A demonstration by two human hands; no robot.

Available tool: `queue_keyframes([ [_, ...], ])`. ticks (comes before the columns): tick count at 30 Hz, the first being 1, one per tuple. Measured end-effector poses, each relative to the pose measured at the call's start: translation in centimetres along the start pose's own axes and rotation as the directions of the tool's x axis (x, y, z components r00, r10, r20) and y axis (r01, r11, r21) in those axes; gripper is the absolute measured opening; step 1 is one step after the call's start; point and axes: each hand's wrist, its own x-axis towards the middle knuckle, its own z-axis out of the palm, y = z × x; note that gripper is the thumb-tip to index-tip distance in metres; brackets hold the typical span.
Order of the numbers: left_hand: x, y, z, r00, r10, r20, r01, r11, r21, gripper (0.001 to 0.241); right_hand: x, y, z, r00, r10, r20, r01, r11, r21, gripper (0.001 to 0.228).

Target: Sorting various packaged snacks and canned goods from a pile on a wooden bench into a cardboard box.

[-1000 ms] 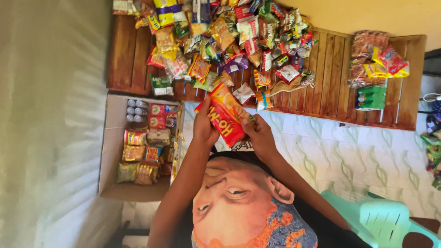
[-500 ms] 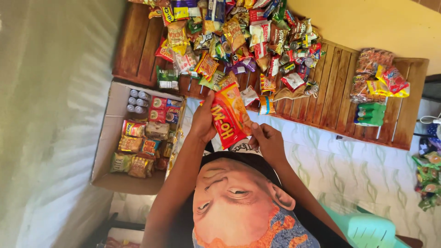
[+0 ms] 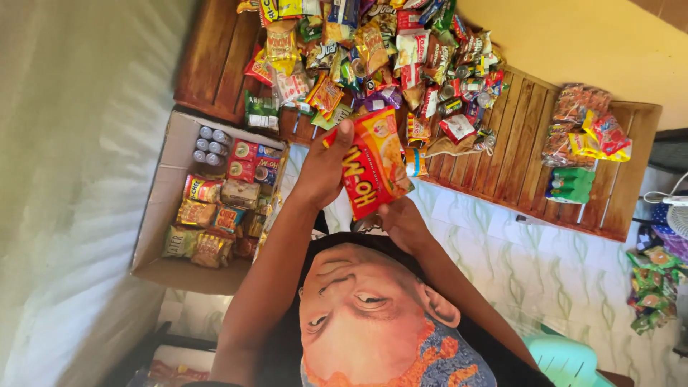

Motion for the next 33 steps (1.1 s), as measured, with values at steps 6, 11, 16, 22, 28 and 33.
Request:
queue_keyframes([
  [6,-0.2,-1.5,-2.5,0.998,0.004,-0.056,-0.001,0.999,0.049,0.063,0.1,-1.1,-1.6,0.966,-0.195,-0.170,0.202,0.979,0.028,0.038],
  [11,-1.6,1.8,-3.9,0.997,-0.065,-0.034,0.071,0.972,0.223,0.055,-0.9,-0.1,-3.4,0.944,-0.251,-0.213,0.177,0.932,-0.315,0.033],
  [16,-2.0,3.6,-2.4,0.999,0.042,0.035,-0.051,0.505,0.862,0.043,-2.1,-0.2,-2.1,0.958,-0.217,-0.187,0.115,0.889,-0.443,0.029],
  [22,-1.6,0.6,-1.5,0.937,0.347,0.030,-0.128,0.261,0.957,0.029,-4.0,-2.4,-0.2,0.904,-0.287,-0.316,-0.018,0.714,-0.700,0.033],
  [28,-2.2,0.1,-1.8,0.837,0.477,0.270,-0.344,0.074,0.936,0.021,-4.6,-2.4,-2.2,0.914,-0.345,-0.213,0.112,0.720,-0.685,0.030],
  [33,-2.1,1.1,-2.1,0.958,0.163,0.238,-0.283,0.370,0.885,0.018,-4.5,-4.6,-2.1,0.995,-0.018,-0.095,-0.065,0.598,-0.799,0.026],
])
